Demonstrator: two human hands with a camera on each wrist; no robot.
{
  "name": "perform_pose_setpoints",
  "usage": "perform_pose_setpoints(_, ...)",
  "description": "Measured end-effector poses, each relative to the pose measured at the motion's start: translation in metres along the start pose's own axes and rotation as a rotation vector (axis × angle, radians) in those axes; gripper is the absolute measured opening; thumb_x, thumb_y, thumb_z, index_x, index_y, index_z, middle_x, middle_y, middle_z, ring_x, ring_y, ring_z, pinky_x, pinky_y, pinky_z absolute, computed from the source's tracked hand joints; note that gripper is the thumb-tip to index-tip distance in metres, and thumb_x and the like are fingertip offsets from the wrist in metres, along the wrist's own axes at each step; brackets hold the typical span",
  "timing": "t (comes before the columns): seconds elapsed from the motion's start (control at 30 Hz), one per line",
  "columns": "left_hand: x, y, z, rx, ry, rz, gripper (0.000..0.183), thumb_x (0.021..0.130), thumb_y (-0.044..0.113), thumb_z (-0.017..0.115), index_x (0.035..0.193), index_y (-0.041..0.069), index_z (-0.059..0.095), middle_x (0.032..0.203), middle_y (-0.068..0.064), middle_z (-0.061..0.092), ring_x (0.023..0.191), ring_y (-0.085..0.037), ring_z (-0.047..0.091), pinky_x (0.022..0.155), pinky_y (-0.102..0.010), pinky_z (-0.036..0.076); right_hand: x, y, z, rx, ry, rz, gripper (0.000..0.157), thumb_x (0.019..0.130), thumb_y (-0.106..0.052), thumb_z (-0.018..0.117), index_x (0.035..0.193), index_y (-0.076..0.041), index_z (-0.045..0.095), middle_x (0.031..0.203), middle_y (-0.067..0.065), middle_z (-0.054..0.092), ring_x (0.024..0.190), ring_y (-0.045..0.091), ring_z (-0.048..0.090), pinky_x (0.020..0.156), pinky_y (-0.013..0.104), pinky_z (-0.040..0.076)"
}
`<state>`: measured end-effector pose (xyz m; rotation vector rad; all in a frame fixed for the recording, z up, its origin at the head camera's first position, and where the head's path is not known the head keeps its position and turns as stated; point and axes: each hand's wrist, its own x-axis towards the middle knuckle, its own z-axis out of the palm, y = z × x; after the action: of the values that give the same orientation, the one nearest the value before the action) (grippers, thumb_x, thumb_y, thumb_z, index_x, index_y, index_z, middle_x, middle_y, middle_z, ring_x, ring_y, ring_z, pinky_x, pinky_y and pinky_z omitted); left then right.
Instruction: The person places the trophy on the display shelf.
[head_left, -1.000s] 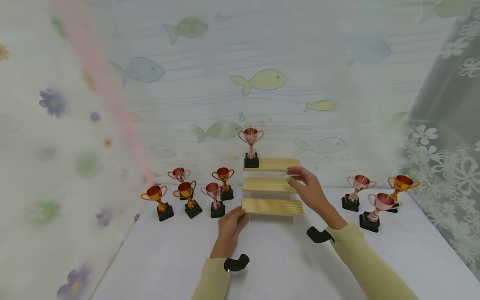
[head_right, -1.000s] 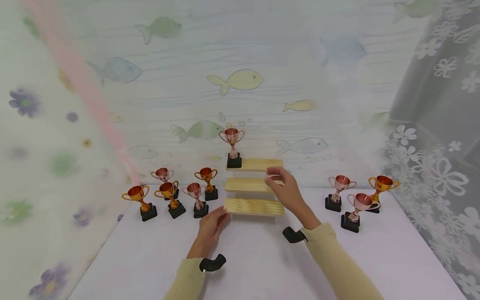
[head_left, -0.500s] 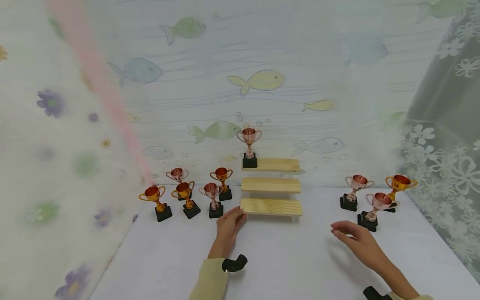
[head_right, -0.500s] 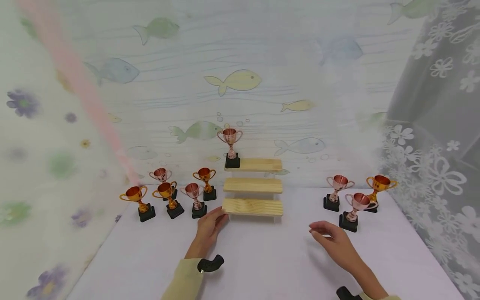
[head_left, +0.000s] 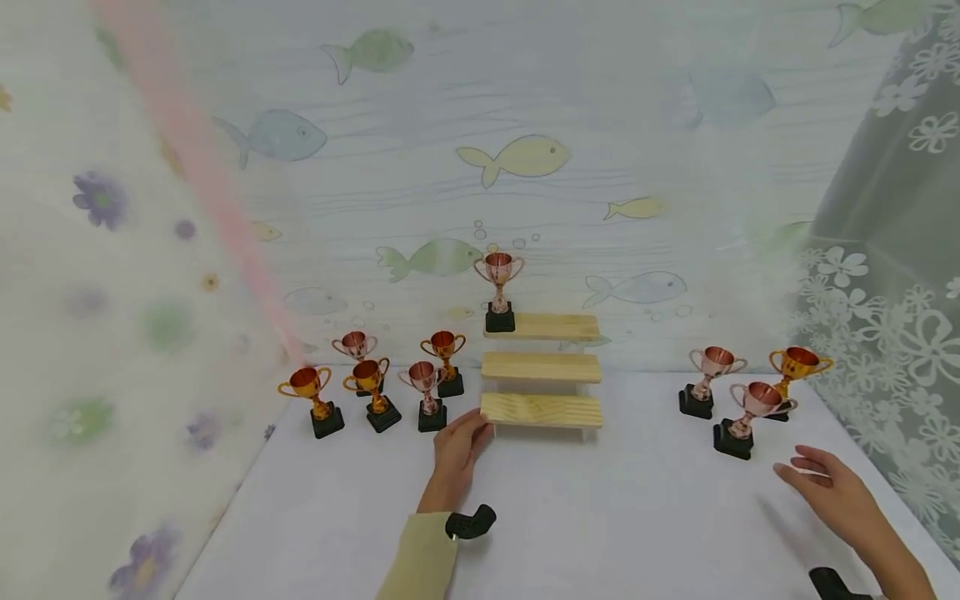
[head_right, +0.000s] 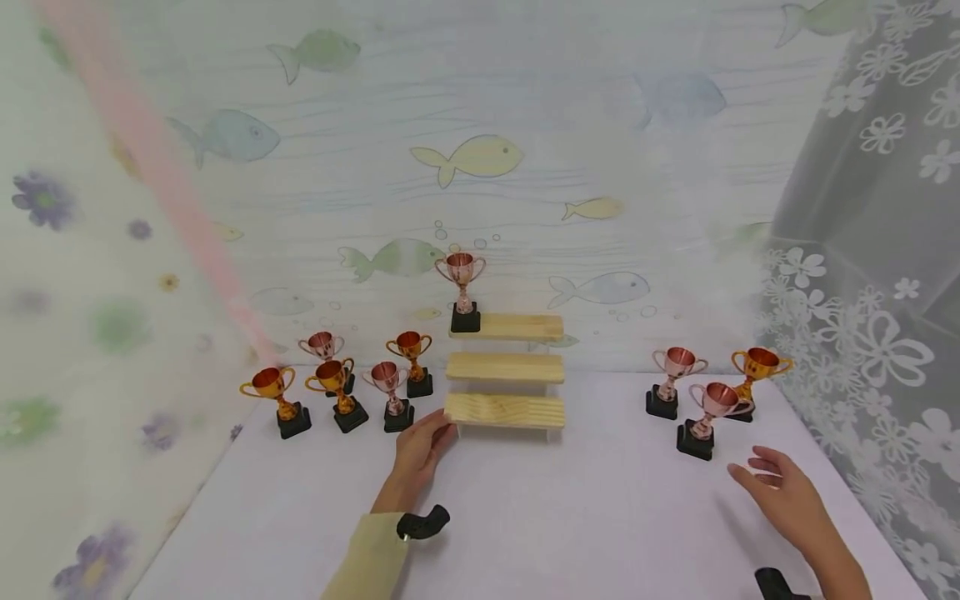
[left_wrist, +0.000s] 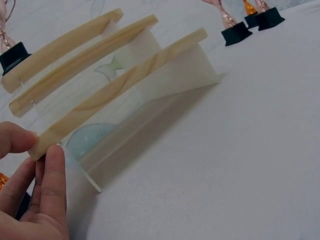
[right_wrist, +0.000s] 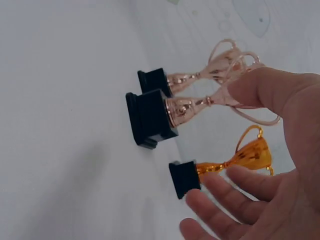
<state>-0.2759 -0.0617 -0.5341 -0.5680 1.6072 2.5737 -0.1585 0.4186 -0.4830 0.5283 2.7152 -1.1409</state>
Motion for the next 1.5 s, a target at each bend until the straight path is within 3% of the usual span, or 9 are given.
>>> perform_pose_setpoints(0.1,0.001,0.0,0.001,0.006,0.007,-0.008,0.04,0.094,0.002,0.069,0.132,-0.008,0.062,0.125,-0.021,0.064,0.098,-0.016,0.067,0.094,-0.028,0.059,0.001,-0.005,-0.001,0.084,0.123,0.017,0.099,0.102,-0.051,0.053,0.153,0.018,0.004,0.15,0.044,0.022,0.134,0.06,0.03,0.102,0.07,0.042)
perform_pose_setpoints(0.3,0.003,0.0,0.002,-0.001,0.015,-0.014,0.038,0.093,0.002,0.069,0.13,-0.008,0.064,0.123,-0.021,0.065,0.097,-0.017,0.068,0.09,-0.027,0.06,0.006,-0.02,0.002,0.206,0.334,-0.042,0.096,0.101,-0.04,0.06,0.158,0.009,0.001,0.159,0.04,0.017,0.142,0.057,0.024,0.115,0.07,0.025)
perform_pose_setpoints(0.47,0.001,0.001,0.001,0.003,0.005,-0.01,0.039,0.094,0.002,0.069,0.131,-0.008,0.062,0.124,-0.021,0.064,0.098,-0.017,0.067,0.094,-0.03,0.059,0.015,-0.029,0.01,0.289,0.395,-0.039,0.089,0.1,-0.038,0.061,0.162,-0.002,0.008,0.164,0.029,0.02,0.149,0.045,0.026,0.123,0.057,0.026)
perform_pose_setpoints(0.53,0.001,0.001,0.001,0.008,0.0,-0.004,0.04,0.094,0.003,0.069,0.132,-0.008,0.061,0.124,-0.02,0.063,0.098,-0.016,0.067,0.095,-0.031,0.058,0.018,-0.031,0.014,0.319,0.413,-0.028,0.085,0.1,-0.036,0.062,0.163,-0.007,0.013,0.165,0.023,0.025,0.148,0.034,0.033,0.123,0.043,0.032)
perform_pose_setpoints(0.63,-0.001,0.002,0.001,0.001,-0.002,0.0,0.04,0.094,0.003,0.069,0.132,-0.008,0.061,0.122,-0.019,0.064,0.097,-0.016,0.067,0.096,-0.031,0.058,0.021,-0.031,0.018,0.362,0.44,-0.043,0.08,0.1,-0.032,0.065,0.162,-0.01,0.021,0.158,0.011,0.038,0.134,0.01,0.045,0.11,0.014,0.041)
perform_pose_setpoints(0.73,-0.001,0.002,0.002,-0.008,0.001,-0.003,0.04,0.095,0.002,0.068,0.132,-0.009,0.061,0.121,-0.019,0.064,0.097,-0.016,0.067,0.095,-0.03,0.059,0.021,-0.03,0.021,0.374,0.455,-0.086,0.077,0.099,-0.028,0.068,0.16,-0.007,0.027,0.135,-0.007,0.05,0.11,-0.008,0.045,0.083,-0.002,0.044)
perform_pose_setpoints(0.9,0.0,0.002,0.002,-0.004,0.011,-0.012,0.039,0.095,0.002,0.067,0.132,-0.009,0.061,0.124,-0.022,0.063,0.098,-0.018,0.067,0.093,-0.029,0.059,0.021,-0.032,0.025,0.398,0.468,-0.149,0.072,0.097,-0.024,0.07,0.156,-0.003,0.033,0.108,-0.029,0.045,0.097,-0.014,0.044,0.073,-0.003,0.041)
perform_pose_setpoints(1.23,0.002,0.001,0.0,-0.013,-0.004,0.002,0.039,0.094,0.001,0.068,0.131,-0.01,0.061,0.122,-0.02,0.063,0.096,-0.017,0.067,0.091,-0.028,0.06,0.026,-0.037,0.029,0.463,0.522,-0.191,0.05,0.095,-0.014,0.072,0.139,-0.012,0.049,0.101,-0.027,0.051,0.094,-0.014,0.049,0.075,-0.004,0.04)
perform_pose_setpoints(1.5,0.003,0.0,0.001,-0.011,0.003,-0.016,0.038,0.094,0.001,0.068,0.131,-0.009,0.062,0.125,-0.022,0.062,0.099,-0.018,0.067,0.092,-0.028,0.059,0.03,-0.041,0.029,0.493,0.555,-0.18,0.05,0.092,-0.012,0.075,0.137,-0.012,0.054,0.098,-0.024,0.053,0.092,-0.011,0.051,0.074,-0.004,0.043)
